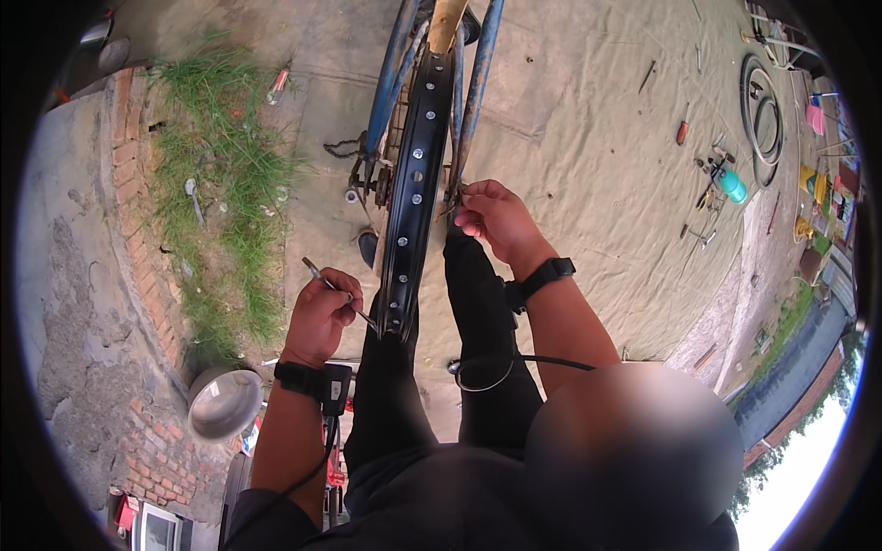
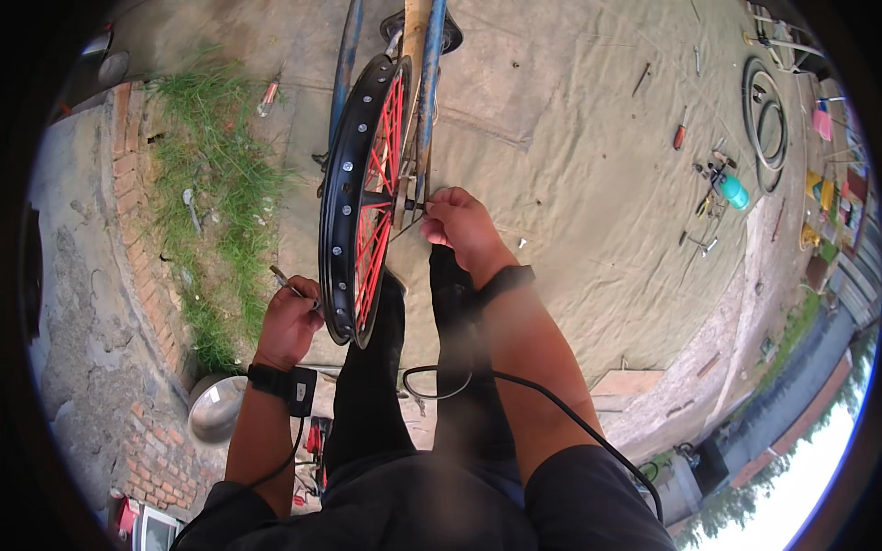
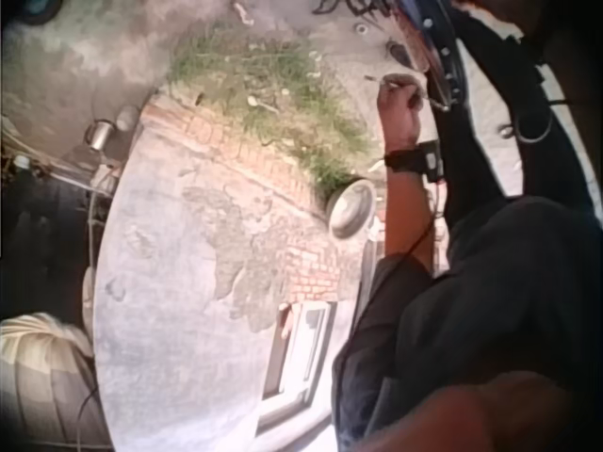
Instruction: The person walks from an indoor workspace to an outdoor yard and uses a wrench to loosen and remove the rear wheel of a bicycle. They manipulate the axle nuts and chain area, then lift the wheel off the frame and set it on the ground.
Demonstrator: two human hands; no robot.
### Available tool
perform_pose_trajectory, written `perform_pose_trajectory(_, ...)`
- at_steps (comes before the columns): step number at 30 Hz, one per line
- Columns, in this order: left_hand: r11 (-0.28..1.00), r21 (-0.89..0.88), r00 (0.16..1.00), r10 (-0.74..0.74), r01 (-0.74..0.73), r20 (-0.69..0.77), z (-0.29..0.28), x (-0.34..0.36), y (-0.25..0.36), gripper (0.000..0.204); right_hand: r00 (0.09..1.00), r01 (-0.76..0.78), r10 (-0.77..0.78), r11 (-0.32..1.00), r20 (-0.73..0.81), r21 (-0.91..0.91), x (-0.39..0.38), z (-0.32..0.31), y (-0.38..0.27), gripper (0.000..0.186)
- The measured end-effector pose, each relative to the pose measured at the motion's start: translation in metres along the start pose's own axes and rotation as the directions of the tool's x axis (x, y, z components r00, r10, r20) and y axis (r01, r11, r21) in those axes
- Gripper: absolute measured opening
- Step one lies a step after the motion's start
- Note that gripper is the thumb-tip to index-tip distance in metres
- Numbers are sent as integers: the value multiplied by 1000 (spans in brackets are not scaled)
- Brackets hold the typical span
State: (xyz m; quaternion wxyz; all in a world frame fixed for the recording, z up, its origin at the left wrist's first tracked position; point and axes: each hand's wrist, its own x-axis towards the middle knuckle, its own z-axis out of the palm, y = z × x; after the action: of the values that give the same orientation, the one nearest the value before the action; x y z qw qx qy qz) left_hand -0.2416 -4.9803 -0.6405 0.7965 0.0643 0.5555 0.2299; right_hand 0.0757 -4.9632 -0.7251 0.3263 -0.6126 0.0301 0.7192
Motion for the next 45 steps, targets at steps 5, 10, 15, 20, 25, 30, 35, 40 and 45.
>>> perform_pose_trajectory(5,1000,14,996,16,-17,84,21,-12,18,15,1000,4,-5,1000,-24,-16,-5,3,-1,16)
perform_pose_trajectory(10,1000,25,993,-1,-2,117,25,-12,22,15,993,-111,105,983,-51,-143,-6,1,-7,24)
perform_pose_trajectory(15,999,42,996,-23,20,86,27,-14,22,15,995,-61,59,998,-86,-17,-9,10,-7,31)
perform_pose_trajectory(20,999,29,996,-38,36,84,29,-14,22,15,989,-141,137,987,-49,-82,-3,-1,-6,30)
perform_pose_trajectory(25,998,47,994,-51,46,98,25,-13,21,15,991,-108,107,994,-76,-9,-6,7,-10,20)
perform_pose_trajectory(30,998,51,992,-37,31,120,24,-11,19,17,993,-118,112,979,-43,-164,2,-1,-4,27)
perform_pose_trajectory(35,999,52,996,-14,9,93,31,-17,23,8,992,-117,112,990,-63,-83,-3,4,-10,20)
perform_pose_trajectory(40,987,126,984,84,-104,155,41,-26,31,34,995,-90,87,994,-53,-56,-3,4,-5,15)
perform_pose_trajectory(45,869,452,979,164,-200,119,65,-33,37,54,998,13,-15,999,-53,-30,0,3,2,13)
